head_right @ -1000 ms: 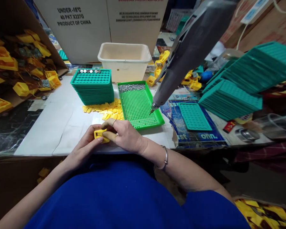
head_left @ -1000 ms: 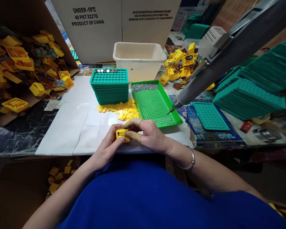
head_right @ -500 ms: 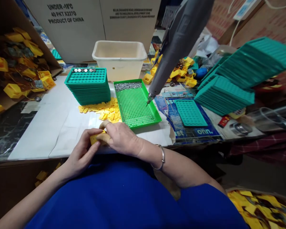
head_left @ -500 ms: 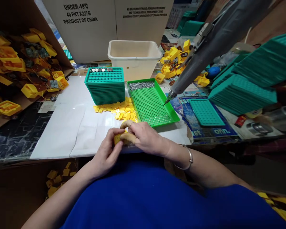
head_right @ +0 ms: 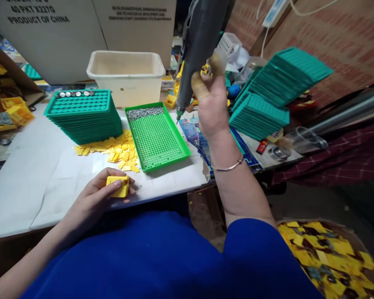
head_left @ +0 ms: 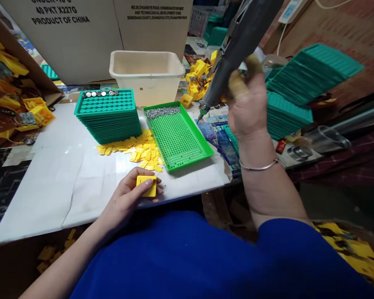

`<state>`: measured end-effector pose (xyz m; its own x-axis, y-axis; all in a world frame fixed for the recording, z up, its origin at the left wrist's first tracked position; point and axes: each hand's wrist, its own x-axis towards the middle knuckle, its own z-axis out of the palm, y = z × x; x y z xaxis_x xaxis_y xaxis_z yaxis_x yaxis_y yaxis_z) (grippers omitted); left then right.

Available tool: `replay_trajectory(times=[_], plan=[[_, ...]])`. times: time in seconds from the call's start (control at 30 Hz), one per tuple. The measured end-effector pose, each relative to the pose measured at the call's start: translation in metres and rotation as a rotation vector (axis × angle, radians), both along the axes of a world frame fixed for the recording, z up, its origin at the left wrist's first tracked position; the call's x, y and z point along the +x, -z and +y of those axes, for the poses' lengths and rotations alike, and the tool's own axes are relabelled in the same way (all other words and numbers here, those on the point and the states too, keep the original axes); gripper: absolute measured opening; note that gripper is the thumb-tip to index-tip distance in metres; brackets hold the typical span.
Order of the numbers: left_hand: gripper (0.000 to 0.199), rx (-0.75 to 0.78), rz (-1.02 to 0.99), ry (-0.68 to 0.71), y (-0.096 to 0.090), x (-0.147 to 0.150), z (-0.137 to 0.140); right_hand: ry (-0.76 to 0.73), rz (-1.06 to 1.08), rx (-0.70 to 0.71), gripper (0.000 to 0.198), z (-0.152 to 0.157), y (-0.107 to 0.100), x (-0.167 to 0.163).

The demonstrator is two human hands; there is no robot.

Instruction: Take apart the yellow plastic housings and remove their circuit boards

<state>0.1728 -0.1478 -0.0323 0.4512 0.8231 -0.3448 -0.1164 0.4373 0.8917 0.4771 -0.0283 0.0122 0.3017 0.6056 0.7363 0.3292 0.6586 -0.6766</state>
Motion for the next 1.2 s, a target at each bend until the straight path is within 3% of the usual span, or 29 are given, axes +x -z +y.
replay_trajectory(times=[0.07, 0.17, 0.27, 0.37, 0.7, 0.97, 1.1, 1.2], plan=[[0.024, -0.015, 0.023, 0.009, -0.001, 0.004, 0.002, -0.196, 0.009, -0.098, 0.047, 0.014, 0.001, 0.001], [0.026, -0.018, 0.063, 0.005, 0.002, 0.004, 0.004, -0.417, 0.091, -0.074, 0.042, 0.004, 0.004, -0.028], [0.027, -0.024, 0.076, 0.015, 0.004, 0.003, 0.005, -0.570, 0.206, -0.176, 0.031, -0.021, 0.007, -0.067], [0.025, -0.027, 0.073, 0.006, 0.003, 0.003, 0.005, -0.654, 0.276, -0.309, 0.035, -0.039, 0.012, -0.095], [0.023, -0.008, 0.037, 0.002, 0.005, 0.004, 0.005, -0.453, 0.261, -0.337, 0.038, -0.042, 0.035, -0.113], [0.021, -0.038, 0.002, -0.012, 0.007, 0.003, 0.005, -0.439, 0.220, -0.342, 0.036, -0.040, 0.043, -0.113], [0.020, -0.100, -0.072, -0.063, 0.008, 0.003, 0.007, -0.475, 0.218, -0.324, 0.036, -0.040, 0.039, -0.113], [0.020, -0.128, -0.116, -0.091, 0.008, 0.005, 0.009, -0.458, 0.257, -0.337, 0.039, -0.045, 0.023, -0.116]])
